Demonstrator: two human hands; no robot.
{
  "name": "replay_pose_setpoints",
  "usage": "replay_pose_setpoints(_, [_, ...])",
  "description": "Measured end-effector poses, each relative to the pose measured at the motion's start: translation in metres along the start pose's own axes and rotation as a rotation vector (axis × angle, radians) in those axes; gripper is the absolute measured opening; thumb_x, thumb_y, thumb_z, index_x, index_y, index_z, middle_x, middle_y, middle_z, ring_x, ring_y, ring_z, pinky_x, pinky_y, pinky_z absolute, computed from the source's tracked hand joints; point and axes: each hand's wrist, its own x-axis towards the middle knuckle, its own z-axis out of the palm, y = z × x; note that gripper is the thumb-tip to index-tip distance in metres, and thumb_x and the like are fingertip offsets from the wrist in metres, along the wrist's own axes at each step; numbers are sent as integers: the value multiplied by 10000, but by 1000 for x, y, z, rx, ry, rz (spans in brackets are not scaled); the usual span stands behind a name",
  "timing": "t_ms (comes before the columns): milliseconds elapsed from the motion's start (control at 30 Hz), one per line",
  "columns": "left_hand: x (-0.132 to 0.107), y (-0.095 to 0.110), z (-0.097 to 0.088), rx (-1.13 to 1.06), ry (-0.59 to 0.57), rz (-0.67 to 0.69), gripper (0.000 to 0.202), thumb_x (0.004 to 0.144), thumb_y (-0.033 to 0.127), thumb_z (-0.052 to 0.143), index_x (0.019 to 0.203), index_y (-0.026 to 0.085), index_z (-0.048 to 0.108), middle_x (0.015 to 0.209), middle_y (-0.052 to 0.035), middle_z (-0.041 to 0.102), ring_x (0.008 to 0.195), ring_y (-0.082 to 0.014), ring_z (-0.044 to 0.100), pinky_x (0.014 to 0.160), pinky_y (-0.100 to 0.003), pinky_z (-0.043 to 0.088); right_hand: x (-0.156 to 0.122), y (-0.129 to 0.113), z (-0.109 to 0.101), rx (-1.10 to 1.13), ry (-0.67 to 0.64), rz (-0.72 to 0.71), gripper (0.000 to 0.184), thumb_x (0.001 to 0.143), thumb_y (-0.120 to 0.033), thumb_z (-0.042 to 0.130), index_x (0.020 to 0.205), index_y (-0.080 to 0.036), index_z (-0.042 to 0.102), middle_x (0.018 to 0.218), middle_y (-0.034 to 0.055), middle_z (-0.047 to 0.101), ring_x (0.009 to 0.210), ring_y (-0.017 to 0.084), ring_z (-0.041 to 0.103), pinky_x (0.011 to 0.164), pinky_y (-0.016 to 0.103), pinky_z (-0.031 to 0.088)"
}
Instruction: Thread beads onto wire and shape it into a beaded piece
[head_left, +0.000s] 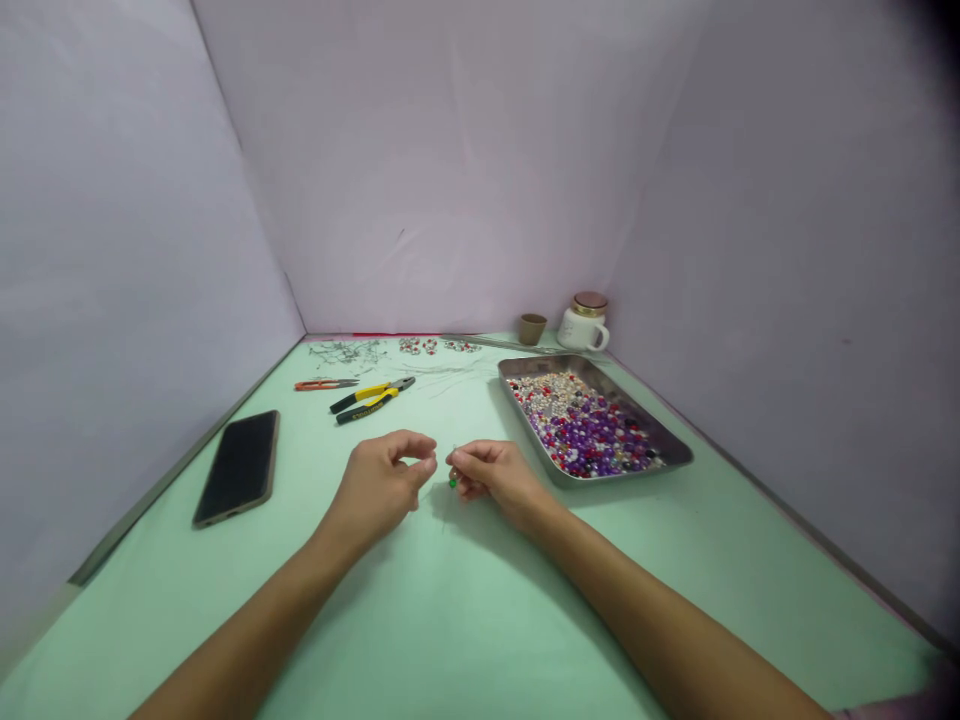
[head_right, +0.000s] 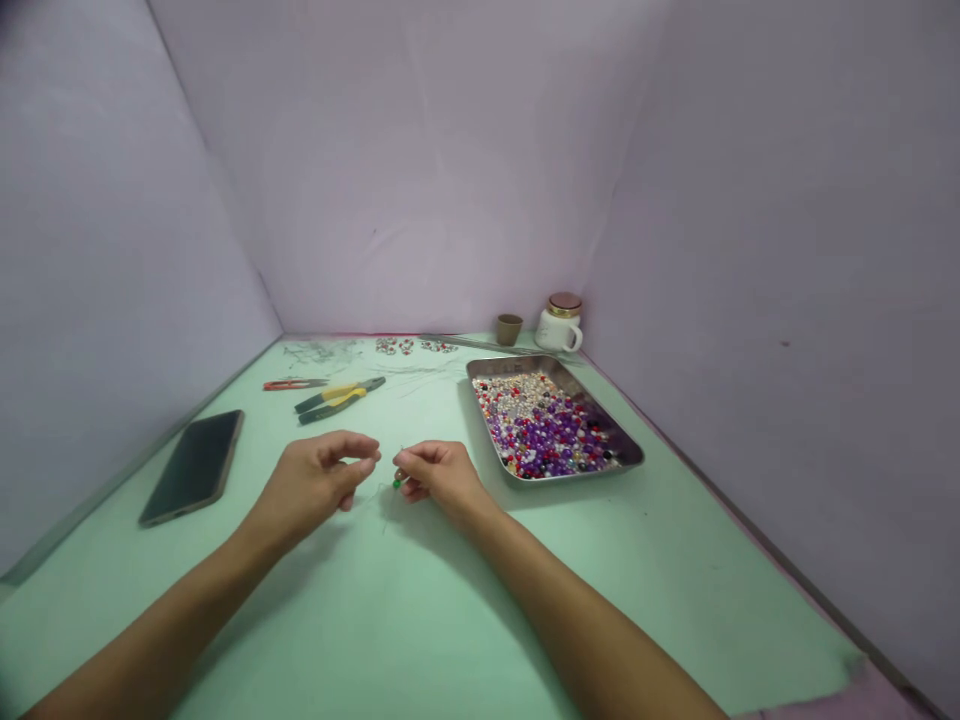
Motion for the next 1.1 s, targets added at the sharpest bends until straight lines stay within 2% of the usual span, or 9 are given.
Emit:
replay_pose_setpoints(33, [1, -1, 0, -58, -58, -46, 263, 645, 274, 547, 872, 147, 588, 827, -44, 630, 400, -75, 478, 374, -213, 362, -1, 0, 2, -23, -21, -7, 257, 599, -382, 661, 638, -133, 609, 538, -15, 568, 448, 80, 502, 468, 220, 431])
replay_pose_setpoints(100, [4, -6, 3, -137, -194, -123, 258, 616, 209, 546, 857, 127, 582, 716, -43, 625, 412, -100, 507, 348, -208, 364, -3, 0, 3, -81, -31, -39, 246, 622, -382, 641, 645, -138, 614, 520, -26, 551, 438, 74, 485, 458, 209, 418])
replay_pose_setpoints(200, [5, -14, 10, -138, -297, -154, 91, 611, 178, 528, 654, 119, 583, 447, -6, 539, 394, -111, 495, 344, -195, 355, -3, -1, 3, -172, 9, -68, 238, 633, -380, 627, 650, -143, 625, 519, -29, 544, 433, 70, 466, 455, 203, 407])
replay_pose_setpoints(267, [5, -18, 12, -136, -288, -149, 86, 622, 185, 518, 562, 130, 545, 399, 5, 508, 361, -93, 463, 343, -189, 344, -3, -3, 3, -178, 4, -70, 263, 647, -403, 604, 683, -145, 638, 554, -16, 562, 480, 86, 497, 490, 216, 432])
replay_pose_setpoints(400, [10, -21, 12, -245, -257, -155, 99, 641, 214, 516, 575, 142, 503, 433, 23, 496, 365, -82, 452, 345, -184, 331, -7, -7, 5, -178, -76, -61, 310, 691, -436, 538, 744, -147, 637, 659, 16, 594, 577, 120, 548, 525, 241, 460])
replay_pose_setpoints(567, [14, -27, 15, -255, -225, -141, 116, 649, 249, 517, 607, 142, 505, 451, 29, 490, 368, -78, 426, 355, -188, 297, -11, -6, 5, -321, -142, -23, 175, 682, -291, 533, 721, -149, 627, 619, 8, 578, 544, 121, 534, 456, 218, 428])
replay_pose_setpoints(800, [11, -23, 16, -163, -212, -58, 95, 600, 206, 531, 541, 132, 533, 442, 52, 414, 421, -57, 331, 419, -189, 232, -8, 1, 3, -446, -6, -80, 92, 588, -171, 541, 631, -147, 619, 504, -25, 541, 458, 79, 423, 444, 197, 315])
replay_pose_setpoints(967, [11, -20, 13, -190, -213, -69, 92, 601, 205, 535, 542, 136, 525, 461, 55, 393, 432, -54, 291, 427, -195, 209, -10, -3, 5, -410, 25, -22, 60, 574, -190, 535, 549, -143, 562, 457, -42, 469, 427, 62, 351, 415, 193, 259])
replay_pose_setpoints(1100, [13, -20, 11, -206, -226, -43, 91, 591, 207, 536, 534, 140, 515, 464, 58, 398, 436, -55, 293, 436, -197, 213, -11, -3, 7, -429, 16, -82, 85, 591, -231, 540, 550, -156, 536, 449, -57, 421, 417, 59, 311, 410, 195, 234])
